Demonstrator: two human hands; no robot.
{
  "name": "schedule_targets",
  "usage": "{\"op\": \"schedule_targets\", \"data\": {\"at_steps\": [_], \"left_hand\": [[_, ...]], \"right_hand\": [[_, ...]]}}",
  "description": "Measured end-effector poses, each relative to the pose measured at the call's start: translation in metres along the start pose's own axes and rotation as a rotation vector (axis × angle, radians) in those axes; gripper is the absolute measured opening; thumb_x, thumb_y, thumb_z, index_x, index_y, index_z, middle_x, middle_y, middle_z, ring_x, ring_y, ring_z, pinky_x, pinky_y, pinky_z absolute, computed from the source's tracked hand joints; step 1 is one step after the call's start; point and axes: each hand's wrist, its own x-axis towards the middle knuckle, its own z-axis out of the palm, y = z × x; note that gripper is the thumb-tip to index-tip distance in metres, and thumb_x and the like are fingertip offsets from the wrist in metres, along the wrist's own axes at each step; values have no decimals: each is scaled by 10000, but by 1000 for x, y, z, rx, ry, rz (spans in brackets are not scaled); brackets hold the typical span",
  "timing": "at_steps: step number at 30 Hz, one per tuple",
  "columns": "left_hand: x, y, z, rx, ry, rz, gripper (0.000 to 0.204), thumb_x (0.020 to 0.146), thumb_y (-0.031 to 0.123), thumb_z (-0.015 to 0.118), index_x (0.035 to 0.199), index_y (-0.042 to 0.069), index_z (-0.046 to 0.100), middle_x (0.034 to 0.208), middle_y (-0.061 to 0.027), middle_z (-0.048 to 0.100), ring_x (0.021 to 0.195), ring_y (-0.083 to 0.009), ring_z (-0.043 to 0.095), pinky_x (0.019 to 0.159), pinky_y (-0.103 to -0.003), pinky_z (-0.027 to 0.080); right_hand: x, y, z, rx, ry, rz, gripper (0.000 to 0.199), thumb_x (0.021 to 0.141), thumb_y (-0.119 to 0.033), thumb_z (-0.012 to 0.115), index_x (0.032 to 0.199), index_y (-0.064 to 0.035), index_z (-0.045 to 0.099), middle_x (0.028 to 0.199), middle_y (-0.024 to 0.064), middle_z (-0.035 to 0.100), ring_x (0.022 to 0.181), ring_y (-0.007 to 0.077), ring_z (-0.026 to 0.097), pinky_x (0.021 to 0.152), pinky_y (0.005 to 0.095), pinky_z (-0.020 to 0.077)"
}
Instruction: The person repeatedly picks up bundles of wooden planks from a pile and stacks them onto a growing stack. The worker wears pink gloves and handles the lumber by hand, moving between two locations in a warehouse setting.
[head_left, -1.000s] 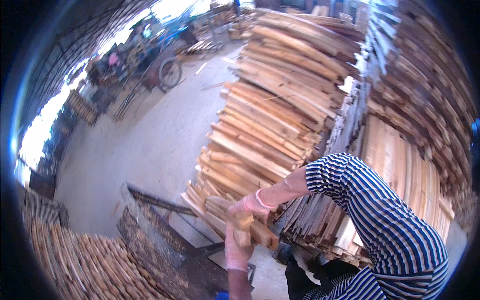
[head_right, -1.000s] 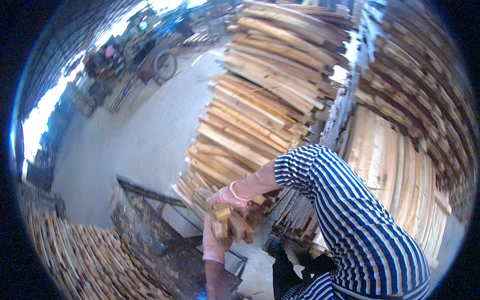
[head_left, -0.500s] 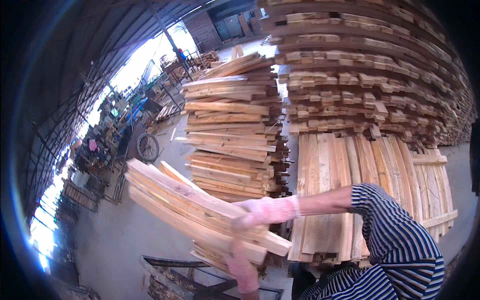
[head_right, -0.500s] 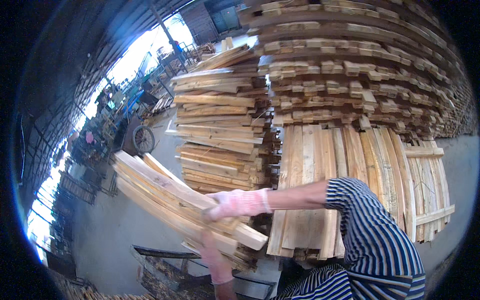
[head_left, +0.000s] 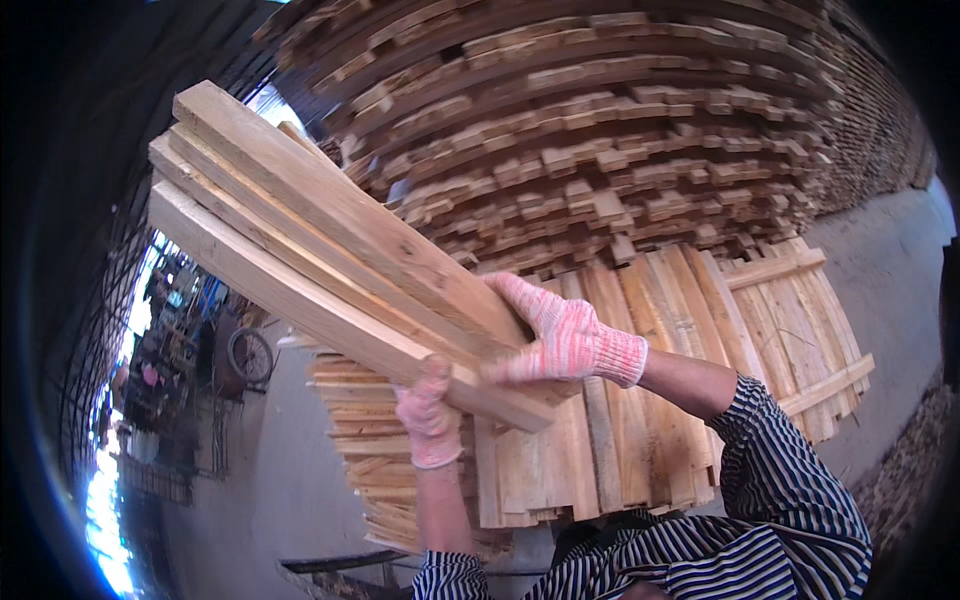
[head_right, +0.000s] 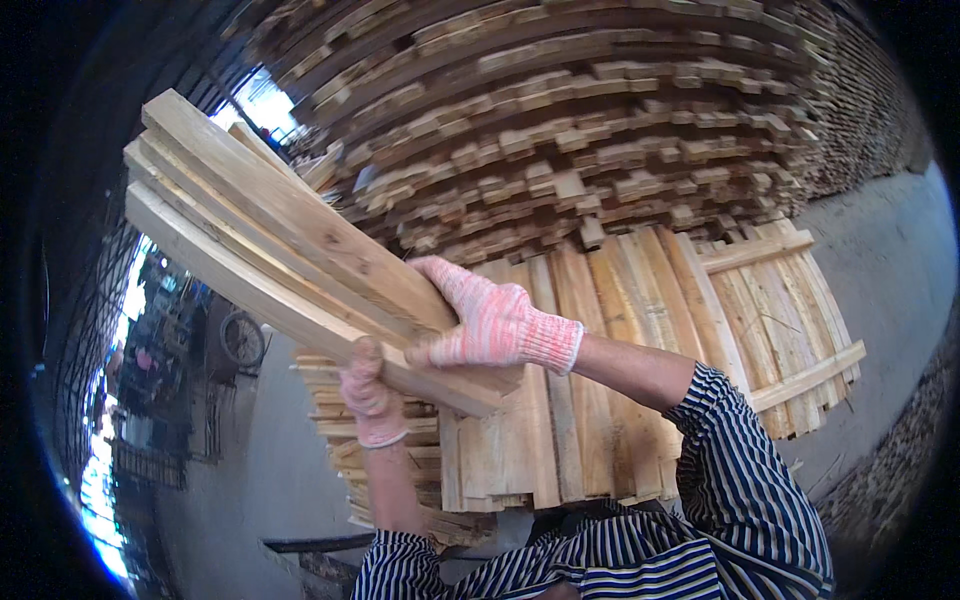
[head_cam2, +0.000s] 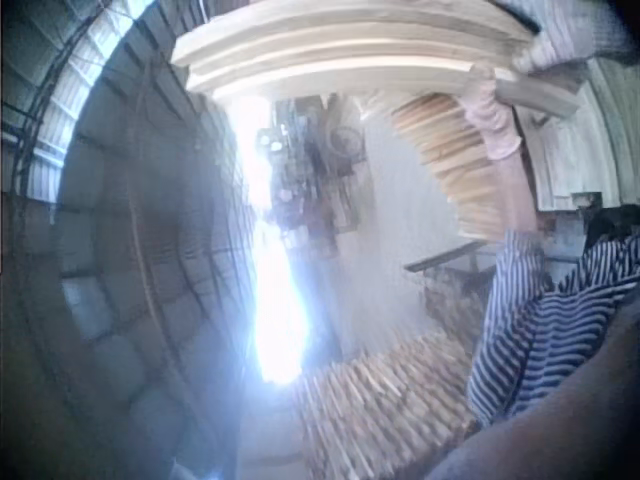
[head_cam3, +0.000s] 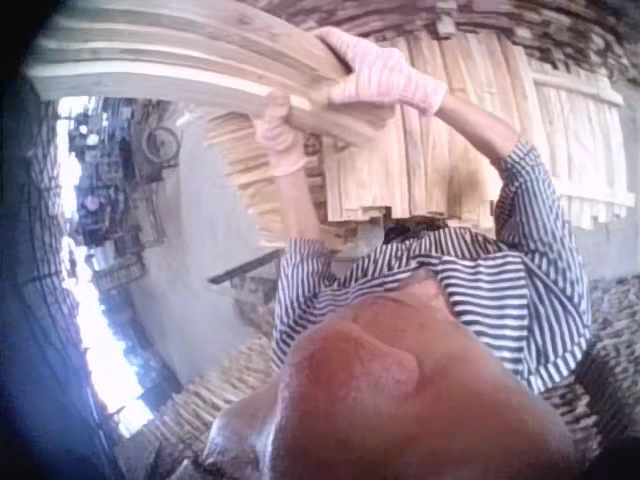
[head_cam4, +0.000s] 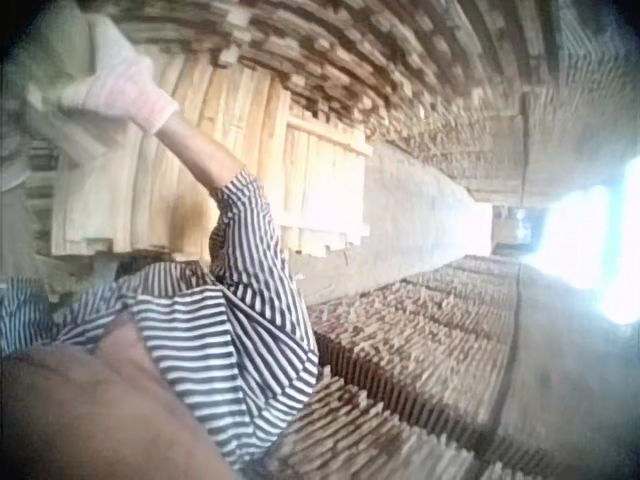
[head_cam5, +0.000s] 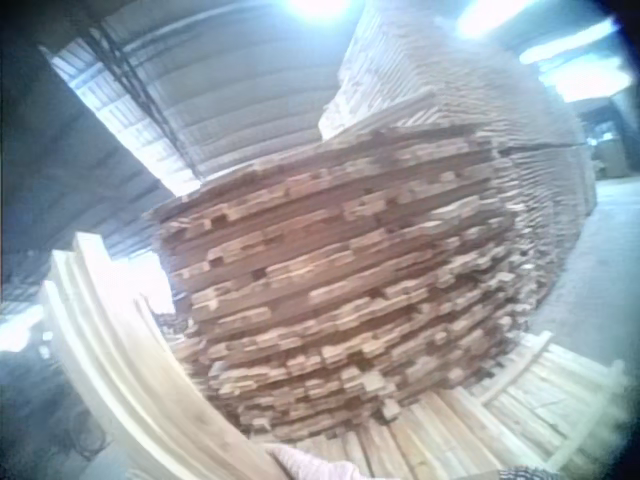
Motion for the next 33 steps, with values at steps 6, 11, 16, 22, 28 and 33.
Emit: {"op": "schedule_targets", "data": {"at_steps": [6,11,16,22,28,33], "left_hand": [[-2,-74,21,147,-368,147,881,757,427,884,1425,39,458,1295,-118,589,1159,-261,597,981,-411,512],[-3,-101,58,180,-414,180,901,759,371,868,1462,47,407,1325,-111,566,1196,-243,570,1003,-395,499],[-10,-68,88,146,-465,-116,840,872,432,740,1508,46,348,1432,-140,495,1320,-299,492,1125,-471,413],[-51,-80,160,-442,-368,-566,868,913,502,689,1547,62,293,1510,-187,418,1376,-355,440,1173,-512,371],[-97,-160,156,-511,-409,-686,916,888,559,690,1556,70,298,1572,-130,359,1416,-306,363,1219,-480,280],[-110,-197,137,-340,-473,-459,821,939,548,627,1558,100,328,1566,-87,389,1402,-284,379,1212,-449,281]], "right_hand": [[-41,60,-37,-295,233,-188,1009,698,-527,886,1444,-54,398,1408,153,459,1318,276,492,1088,380,427],[-89,133,-49,-360,237,28,954,720,-561,837,1400,-29,431,1384,185,498,1309,342,528,1062,427,460],[-108,51,-60,-373,231,222,994,740,-492,833,1492,-51,355,1415,234,515,1343,360,504,1097,412,425],[-186,23,-80,-194,404,251,983,820,-377,767,1591,-79,235,1519,254,432,1392,361,458,1167,389,362],[-309,39,-133,-288,595,492,810,806,-252,741,1538,-136,413,1429,187,533,1341,289,503,1158,367,388],[-372,112,-170,-614,643,713,723,823,-254,680,1505,-230,442,1249,193,595,1189,366,589,994,421,499]]}}
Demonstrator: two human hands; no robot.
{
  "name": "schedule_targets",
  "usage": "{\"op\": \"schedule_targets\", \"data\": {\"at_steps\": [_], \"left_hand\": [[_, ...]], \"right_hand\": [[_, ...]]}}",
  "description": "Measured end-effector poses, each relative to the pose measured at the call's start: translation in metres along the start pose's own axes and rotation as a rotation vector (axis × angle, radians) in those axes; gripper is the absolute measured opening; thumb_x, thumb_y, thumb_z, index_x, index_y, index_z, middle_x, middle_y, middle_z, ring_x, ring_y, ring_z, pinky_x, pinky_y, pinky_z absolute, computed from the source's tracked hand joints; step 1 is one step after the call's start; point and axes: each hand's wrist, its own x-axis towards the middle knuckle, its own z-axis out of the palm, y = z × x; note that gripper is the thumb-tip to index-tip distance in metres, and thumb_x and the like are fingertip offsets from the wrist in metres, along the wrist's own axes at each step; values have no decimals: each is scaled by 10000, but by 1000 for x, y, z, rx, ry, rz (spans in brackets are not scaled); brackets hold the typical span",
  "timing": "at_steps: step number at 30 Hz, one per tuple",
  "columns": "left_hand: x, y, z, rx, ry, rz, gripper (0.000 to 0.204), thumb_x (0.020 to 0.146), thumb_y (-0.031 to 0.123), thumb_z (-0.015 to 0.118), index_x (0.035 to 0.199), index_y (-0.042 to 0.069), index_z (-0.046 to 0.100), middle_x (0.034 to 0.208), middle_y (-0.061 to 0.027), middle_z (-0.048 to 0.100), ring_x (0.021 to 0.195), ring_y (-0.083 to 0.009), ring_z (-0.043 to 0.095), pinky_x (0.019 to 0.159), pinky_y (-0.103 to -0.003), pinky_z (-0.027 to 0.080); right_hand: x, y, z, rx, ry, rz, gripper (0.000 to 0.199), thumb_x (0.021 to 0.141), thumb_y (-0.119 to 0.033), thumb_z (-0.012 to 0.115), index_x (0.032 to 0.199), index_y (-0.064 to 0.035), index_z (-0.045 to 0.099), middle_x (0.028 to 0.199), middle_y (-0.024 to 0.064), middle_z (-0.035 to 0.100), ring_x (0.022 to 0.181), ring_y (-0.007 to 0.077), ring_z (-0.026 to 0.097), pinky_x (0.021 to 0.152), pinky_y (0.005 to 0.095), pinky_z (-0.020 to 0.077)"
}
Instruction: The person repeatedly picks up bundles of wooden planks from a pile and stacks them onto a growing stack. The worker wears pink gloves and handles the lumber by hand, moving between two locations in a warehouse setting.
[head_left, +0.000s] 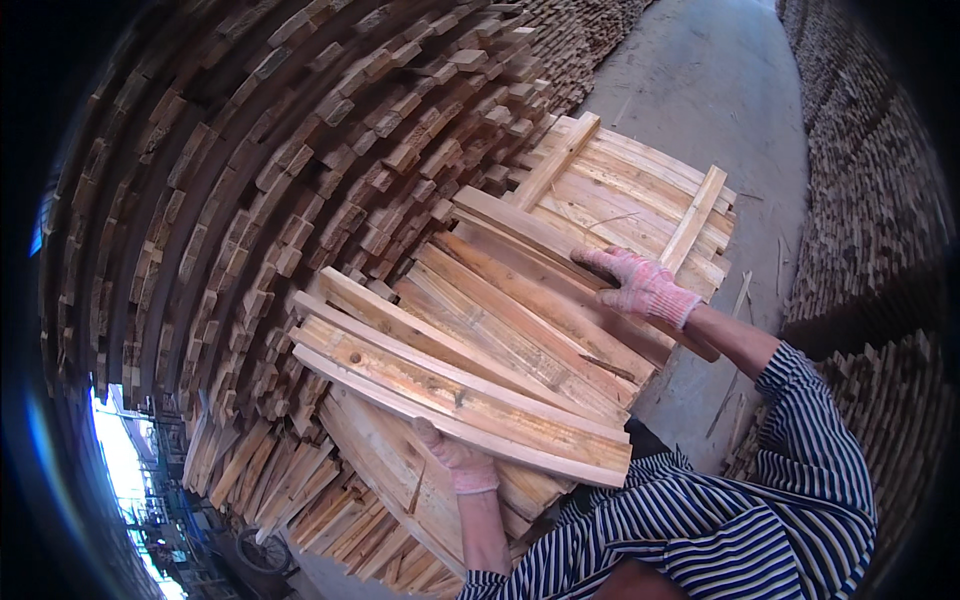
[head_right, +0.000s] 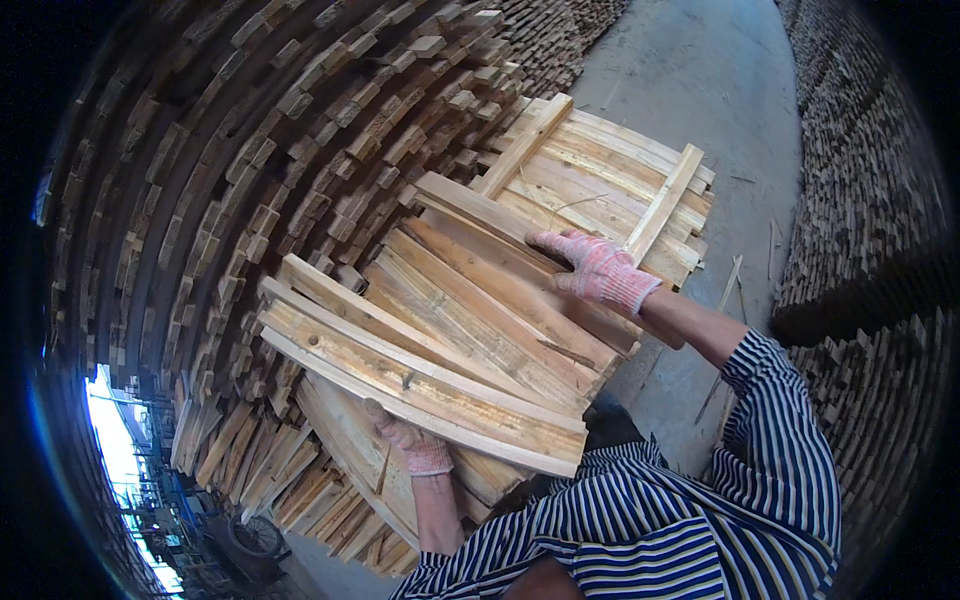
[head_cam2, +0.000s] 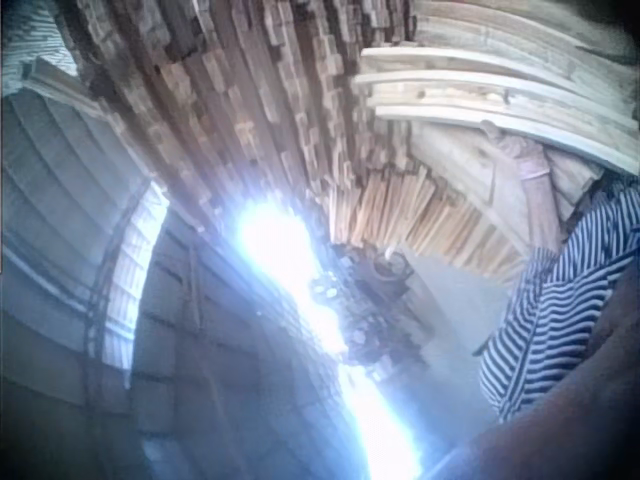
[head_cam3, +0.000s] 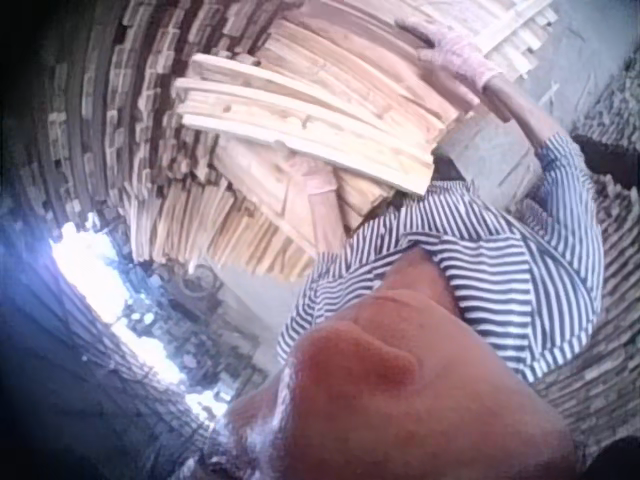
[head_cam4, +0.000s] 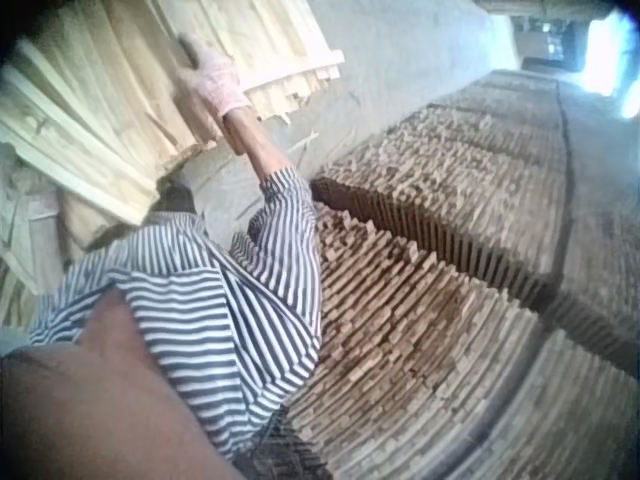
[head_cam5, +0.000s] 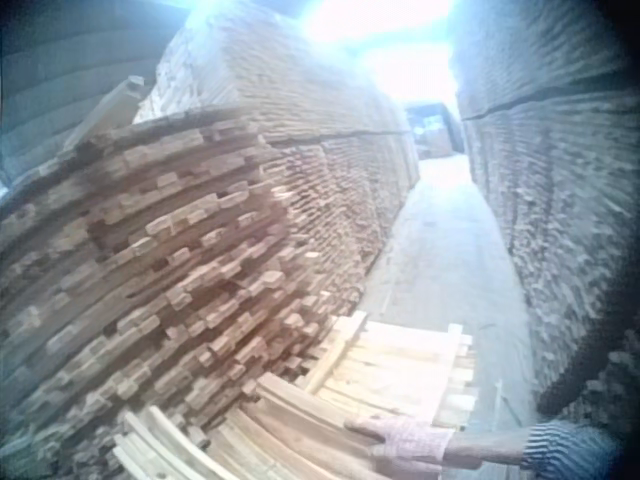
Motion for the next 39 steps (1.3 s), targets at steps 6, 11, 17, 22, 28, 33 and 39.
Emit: {"op": "schedule_targets", "data": {"at_steps": [6,11,17,22,28,33,39], "left_hand": [[-5,8,23,20,32,-47,849,925,597,615,1554,100,336,1548,-82,402,1406,-277,366,1208,-435,284],[-17,4,26,146,12,-27,960,904,666,598,1590,101,234,1586,-89,313,1426,-287,323,1210,-427,280],[-10,-45,14,99,105,-116,1039,877,733,570,1606,109,172,1606,-109,265,1438,-306,304,1212,-424,282],[-3,-52,76,-70,11,-184,1037,861,742,578,1581,83,224,1537,-133,364,1371,-314,402,1162,-437,370],[19,-53,119,-264,-125,-225,903,869,547,697,1533,52,338,1461,-145,483,1302,-323,508,1125,-465,439],[18,-55,132,-314,-60,-296,1006,815,584,749,1550,62,302,1505,-161,451,1338,-336,489,1141,-481,426],[42,-100,93,-519,-135,-385,905,835,591,728,1510,88,395,1453,-171,517,1258,-374,543,1086,-561,453]], "right_hand": [[33,6,39,-87,-163,-70,714,819,-213,662,1499,-210,443,1253,210,592,1155,397,602,994,449,497],[36,20,7,100,-94,-71,707,815,-304,669,1484,-165,488,1320,201,593,1218,348,594,1033,391,477],[64,83,24,97,-74,-192,530,986,-482,556,1405,-159,578,1272,162,624,1211,346,591,1030,404,479],[52,48,44,-195,235,-317,457,1036,-448,427,1213,-84,639,1025,159,663,986,361,649,832,470,533],[-30,-33,26,588,-243,53,761,1003,-600,469,1574,-115,337,1538,234,435,1422,308,438,1168,331,361],[-29,-36,-6,431,-173,257,711,932,-467,701,1522,-154,459,1394,127,611,1263,234,583,1029,301,486],[37,57,-2,-74,116,-92,411,968,-339,605,1349,-186,595,1076,168,671,987,358,663,829,452,529]]}}
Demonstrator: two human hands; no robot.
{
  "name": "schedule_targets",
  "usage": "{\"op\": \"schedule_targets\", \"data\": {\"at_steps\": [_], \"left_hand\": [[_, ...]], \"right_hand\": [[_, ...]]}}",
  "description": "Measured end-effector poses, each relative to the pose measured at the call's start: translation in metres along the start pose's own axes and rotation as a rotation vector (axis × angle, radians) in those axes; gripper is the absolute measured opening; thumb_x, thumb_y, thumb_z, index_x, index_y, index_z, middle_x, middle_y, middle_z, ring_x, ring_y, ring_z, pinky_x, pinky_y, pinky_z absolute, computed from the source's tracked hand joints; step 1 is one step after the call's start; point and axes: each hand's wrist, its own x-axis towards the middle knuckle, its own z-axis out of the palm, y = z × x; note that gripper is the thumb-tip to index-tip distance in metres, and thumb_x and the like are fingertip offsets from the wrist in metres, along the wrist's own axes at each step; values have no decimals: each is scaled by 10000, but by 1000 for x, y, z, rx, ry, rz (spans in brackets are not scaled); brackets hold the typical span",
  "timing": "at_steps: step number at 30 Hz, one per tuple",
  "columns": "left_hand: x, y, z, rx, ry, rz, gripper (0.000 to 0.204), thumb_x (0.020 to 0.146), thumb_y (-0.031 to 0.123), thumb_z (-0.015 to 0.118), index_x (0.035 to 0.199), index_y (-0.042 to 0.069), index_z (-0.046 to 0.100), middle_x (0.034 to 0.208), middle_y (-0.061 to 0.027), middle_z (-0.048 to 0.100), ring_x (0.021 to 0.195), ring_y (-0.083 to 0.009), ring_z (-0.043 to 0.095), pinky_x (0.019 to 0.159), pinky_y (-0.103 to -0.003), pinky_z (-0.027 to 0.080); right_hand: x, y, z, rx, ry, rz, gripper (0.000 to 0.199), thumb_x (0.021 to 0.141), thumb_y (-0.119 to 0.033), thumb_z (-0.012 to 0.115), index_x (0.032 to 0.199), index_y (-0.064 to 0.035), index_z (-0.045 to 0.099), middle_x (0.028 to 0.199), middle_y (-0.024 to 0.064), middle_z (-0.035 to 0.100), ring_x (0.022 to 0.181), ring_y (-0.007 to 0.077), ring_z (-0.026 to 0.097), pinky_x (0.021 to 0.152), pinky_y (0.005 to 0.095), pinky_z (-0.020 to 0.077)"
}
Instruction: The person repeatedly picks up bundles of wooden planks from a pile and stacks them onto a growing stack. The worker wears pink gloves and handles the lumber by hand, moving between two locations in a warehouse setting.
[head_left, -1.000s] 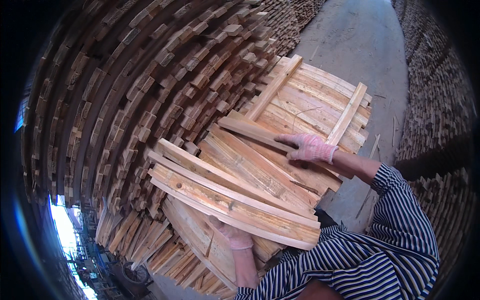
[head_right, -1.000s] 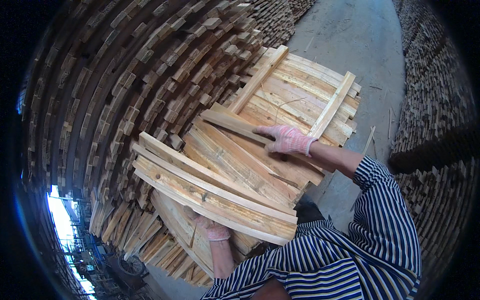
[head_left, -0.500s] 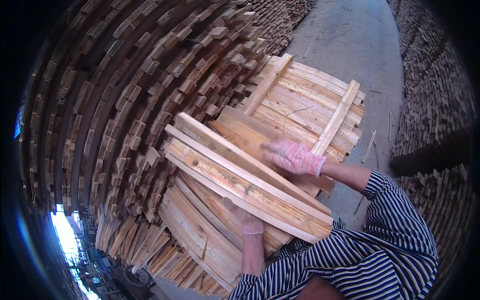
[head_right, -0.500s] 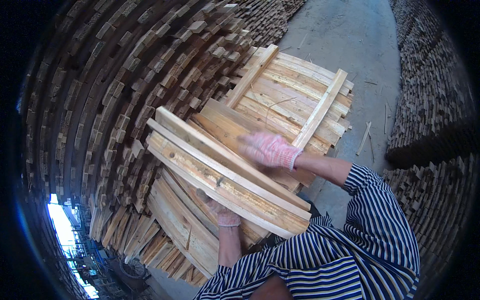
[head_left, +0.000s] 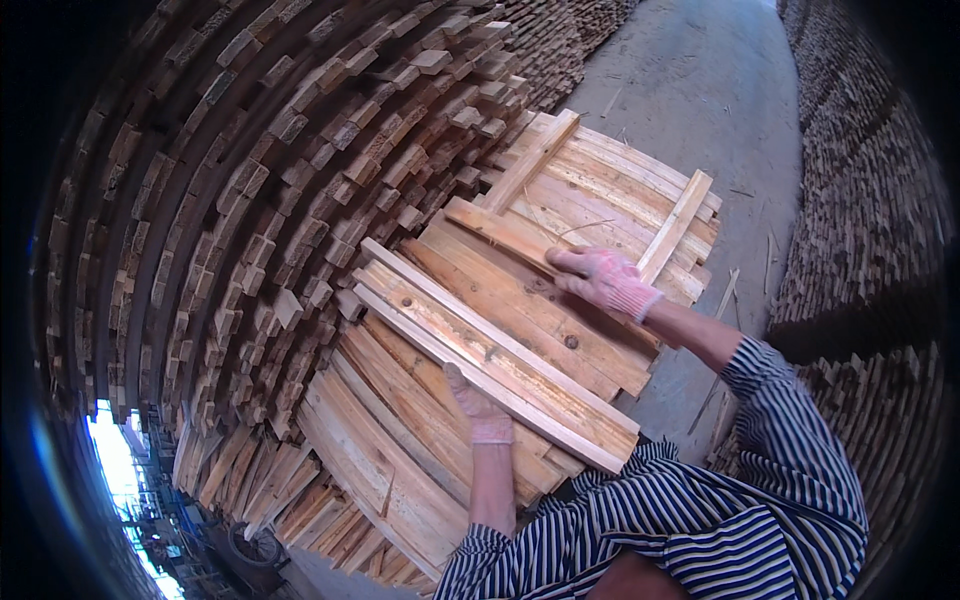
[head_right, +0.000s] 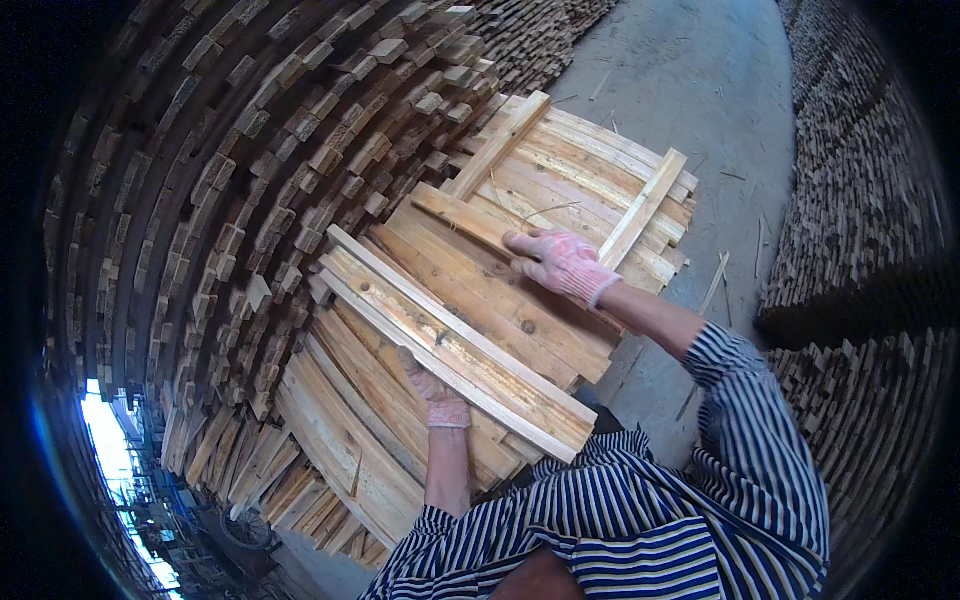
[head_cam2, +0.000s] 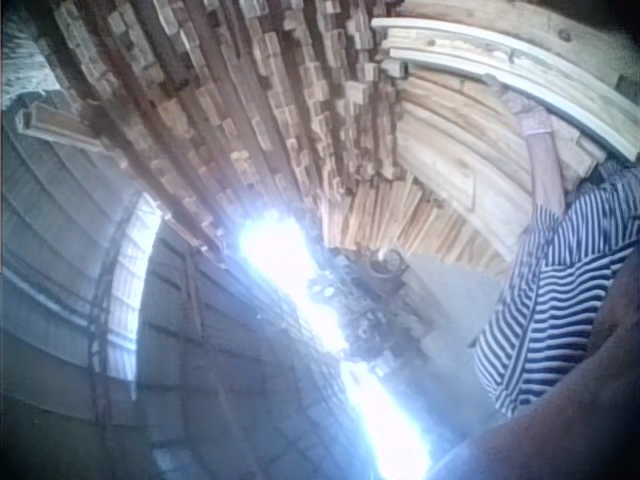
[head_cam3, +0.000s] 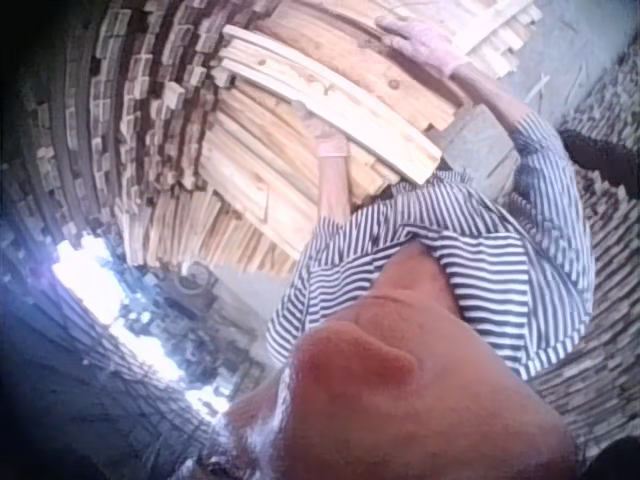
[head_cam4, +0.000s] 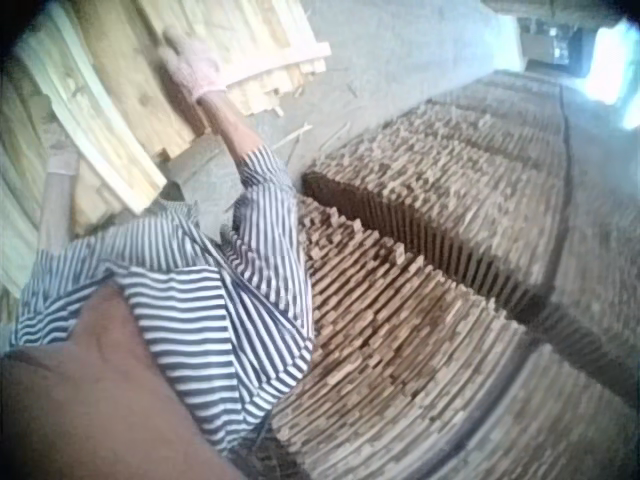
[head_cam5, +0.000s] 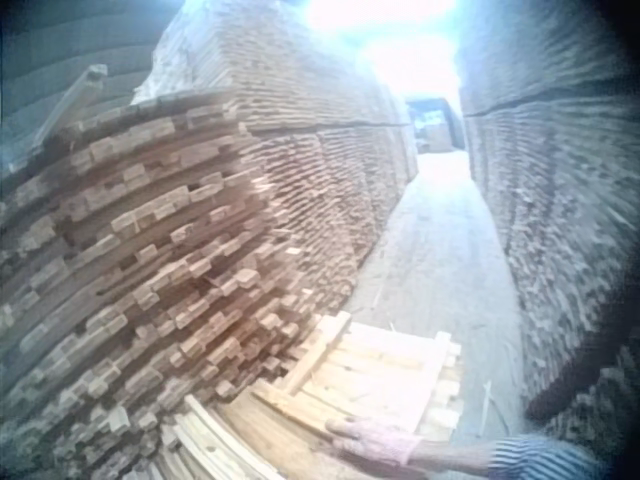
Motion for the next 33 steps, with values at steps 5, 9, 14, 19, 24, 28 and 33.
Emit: {"op": "schedule_targets", "data": {"at_steps": [5,9,14,19,24,28,33], "left_hand": [[5,-4,21,10,-88,-14,928,841,622,701,1511,64,384,1442,-181,525,1256,-374,545,1078,-564,456],[6,-2,33,3,-96,-15,881,876,654,630,1532,119,386,1397,-186,561,1235,-334,575,1069,-492,482],[14,-13,33,71,102,53,908,845,638,679,1529,112,395,1437,-146,540,1294,-325,536,1112,-478,453],[12,-4,11,71,17,63,876,835,579,732,1503,103,426,1429,-138,545,1268,-328,555,1105,-491,463],[19,-12,25,34,17,-32,846,838,549,748,1469,72,446,1379,-145,570,1236,-322,571,1094,-493,471],[18,-28,47,129,136,-81,827,887,541,705,1472,36,412,1361,-170,570,1211,-333,587,1076,-485,480],[20,-36,51,126,168,-130,804,899,542,687,1461,28,428,1351,-178,576,1170,-346,602,1053,-500,490]], "right_hand": [[28,2,23,-167,-249,-117,282,987,-281,527,1221,-148,611,1079,196,627,1014,404,606,830,503,504],[16,-35,29,-282,48,-195,356,949,-345,565,1226,-123,582,1121,230,578,1035,424,549,799,523,501],[-8,-97,24,530,-317,212,825,955,-564,562,1554,-49,324,1479,272,479,1383,373,465,1130,388,389],[-12,-101,-9,670,-455,211,844,926,-560,606,1573,-88,337,1414,241,565,1309,312,555,1084,360,443],[-33,-91,-21,336,-296,203,819,935,-518,607,1598,-160,288,1316,242,622,1189,330,625,986,423,495],[-46,-90,-10,117,-310,126,800,929,-502,615,1594,-199,291,1242,272,632,1207,396,605,990,437,490],[-51,-50,-10,301,-194,167,820,863,-474,703,1570,-235,361,1356,215,611,1249,344,600,1035,393,480]]}}
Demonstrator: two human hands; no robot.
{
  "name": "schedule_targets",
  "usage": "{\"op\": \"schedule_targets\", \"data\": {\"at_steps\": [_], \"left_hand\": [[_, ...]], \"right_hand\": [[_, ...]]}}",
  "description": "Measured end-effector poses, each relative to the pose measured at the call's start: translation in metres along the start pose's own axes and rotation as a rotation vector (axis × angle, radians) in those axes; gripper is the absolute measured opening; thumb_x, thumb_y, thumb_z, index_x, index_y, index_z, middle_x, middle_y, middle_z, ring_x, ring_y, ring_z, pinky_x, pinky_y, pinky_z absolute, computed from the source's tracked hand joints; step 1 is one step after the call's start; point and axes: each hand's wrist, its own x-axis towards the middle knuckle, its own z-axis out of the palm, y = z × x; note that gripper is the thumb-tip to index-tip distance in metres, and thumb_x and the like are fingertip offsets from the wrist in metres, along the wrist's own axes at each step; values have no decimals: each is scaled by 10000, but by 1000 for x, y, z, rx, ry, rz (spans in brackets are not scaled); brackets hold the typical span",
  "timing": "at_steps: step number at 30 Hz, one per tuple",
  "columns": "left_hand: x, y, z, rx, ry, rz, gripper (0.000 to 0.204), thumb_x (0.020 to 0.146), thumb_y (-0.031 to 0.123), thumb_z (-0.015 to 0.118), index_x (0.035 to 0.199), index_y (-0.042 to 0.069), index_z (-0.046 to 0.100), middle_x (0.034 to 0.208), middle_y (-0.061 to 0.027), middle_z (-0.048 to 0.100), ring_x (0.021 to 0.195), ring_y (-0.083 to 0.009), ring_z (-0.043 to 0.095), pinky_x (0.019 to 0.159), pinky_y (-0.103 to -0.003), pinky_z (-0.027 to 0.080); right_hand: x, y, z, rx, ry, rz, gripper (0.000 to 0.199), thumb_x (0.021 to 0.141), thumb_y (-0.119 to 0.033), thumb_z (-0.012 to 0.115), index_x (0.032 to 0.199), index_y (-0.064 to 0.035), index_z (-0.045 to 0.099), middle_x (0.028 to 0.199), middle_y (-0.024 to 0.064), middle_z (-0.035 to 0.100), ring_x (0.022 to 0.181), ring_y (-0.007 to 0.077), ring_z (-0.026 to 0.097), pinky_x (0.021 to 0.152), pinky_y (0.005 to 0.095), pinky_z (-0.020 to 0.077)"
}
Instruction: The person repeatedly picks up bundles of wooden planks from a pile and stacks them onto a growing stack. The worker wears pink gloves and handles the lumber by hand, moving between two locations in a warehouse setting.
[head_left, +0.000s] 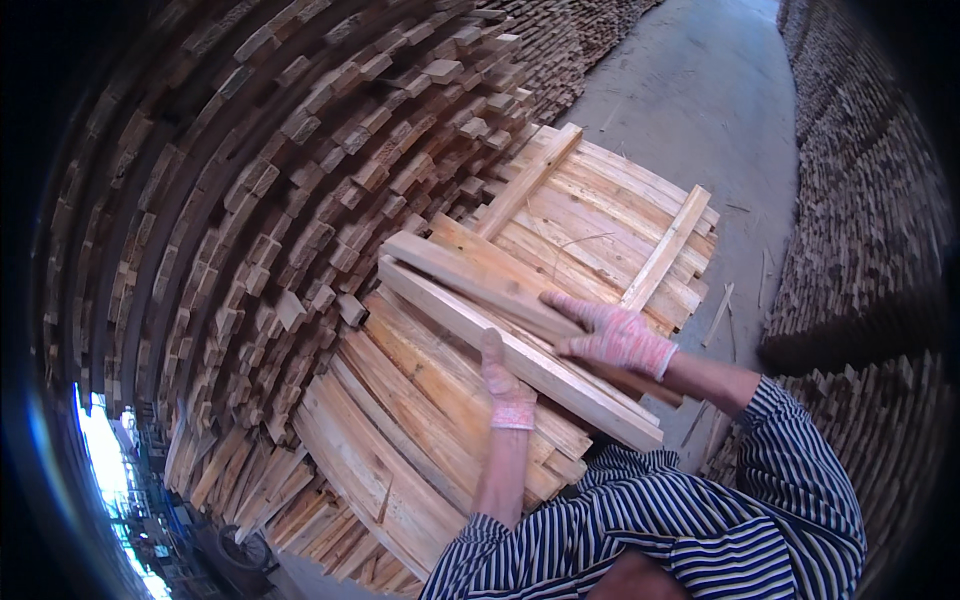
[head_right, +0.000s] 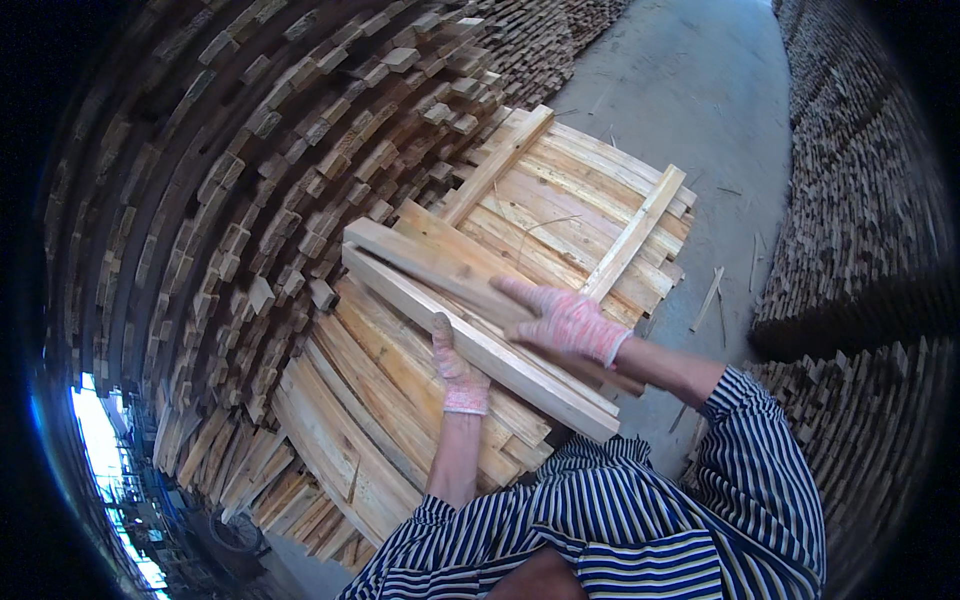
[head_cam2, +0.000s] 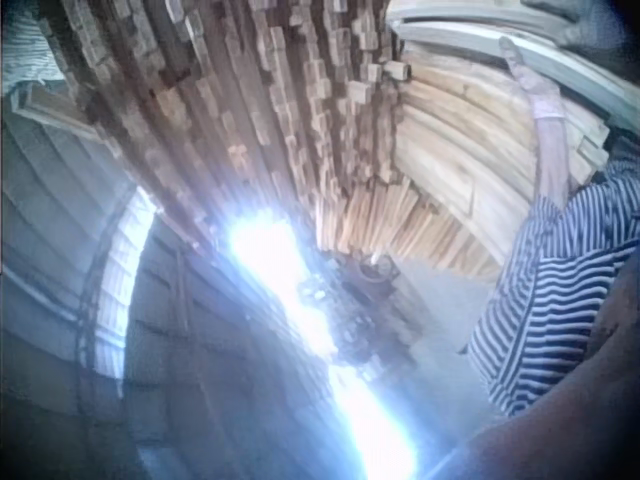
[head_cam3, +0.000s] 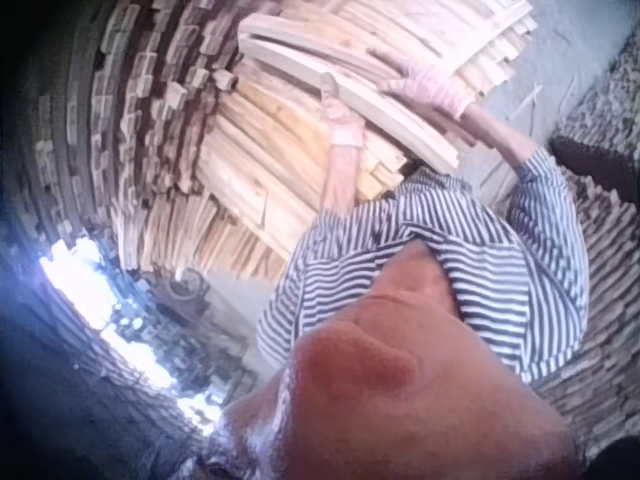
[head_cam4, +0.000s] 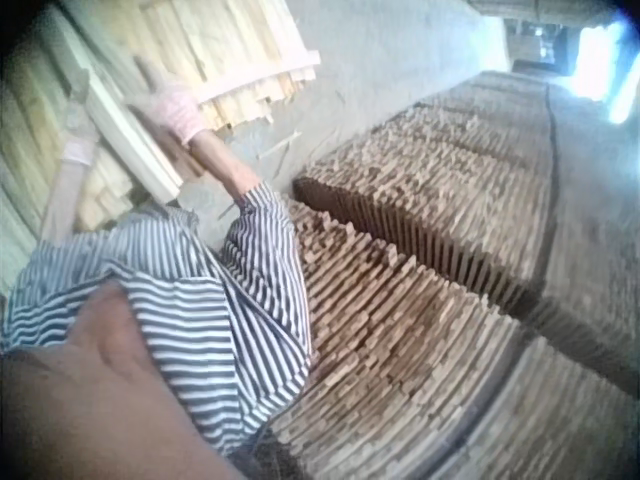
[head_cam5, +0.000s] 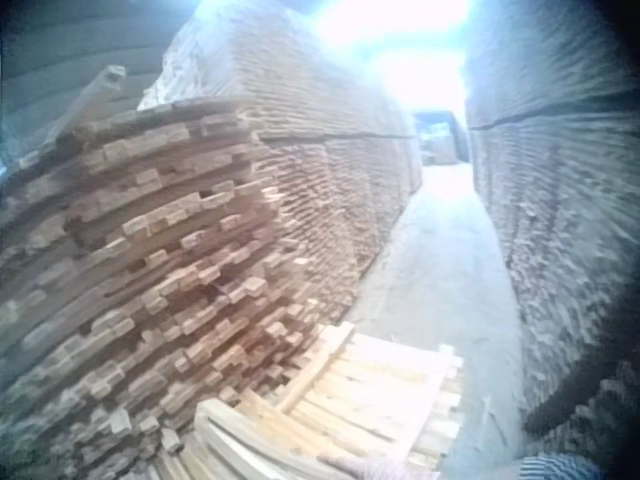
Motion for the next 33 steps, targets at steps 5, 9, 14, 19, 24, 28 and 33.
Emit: {"op": "schedule_targets", "data": {"at_steps": [5,9,14,19,24,28,33], "left_hand": [[5,10,7,-21,-8,-117,776,869,591,697,1405,61,509,1257,-167,630,1066,-330,642,907,-497,556],[10,7,28,84,134,-201,741,799,685,723,1213,82,606,1165,-141,632,1051,-330,605,985,-514,511],[20,0,33,131,275,-48,664,841,642,719,1164,74,599,1038,-97,650,895,-248,641,810,-425,568],[26,-11,34,52,213,-72,748,873,698,632,1246,51,582,1089,-109,662,946,-257,637,892,-444,544],[19,3,16,72,105,-18,965,884,817,443,1519,95,360,1504,-164,435,1359,-354,450,1143,-535,364],[12,4,33,-3,144,-272,738,972,618,516,1485,98,410,1451,-138,501,1294,-315,506,1089,-502,411],[16,-11,62,74,161,-144,559,1013,379,605,1467,99,439,1388,-93,568,1253,-275,541,1079,-461,423]], "right_hand": [[44,22,-52,-118,137,125,675,883,-434,695,1497,-246,486,1265,173,669,1157,296,654,974,394,515],[87,60,-38,-342,163,47,529,947,-412,617,1437,-227,539,1160,210,673,1091,366,655,908,441,522],[95,56,3,-235,131,69,489,971,-349,593,1442,-232,536,1167,225,657,1118,401,630,920,465,506],[103,52,-6,-366,93,119,418,950,-409,594,1317,-208,572,1125,214,652,1068,424,635,901,494,513],[62,-14,7,-384,91,-111,676,957,-514,559,1494,-125,425,1319,301,560,1223,416,571,1045,462,457],[24,-52,-17,-166,-192,45,917,909,-566,626,1605,-117,232,1490,296,451,1361,405,483,1114,408,407],[31,-24,-21,-142,-33,85,937,818,-413,734,1593,-146,280,1437,261,528,1306,386,544,1078,403,447]]}}
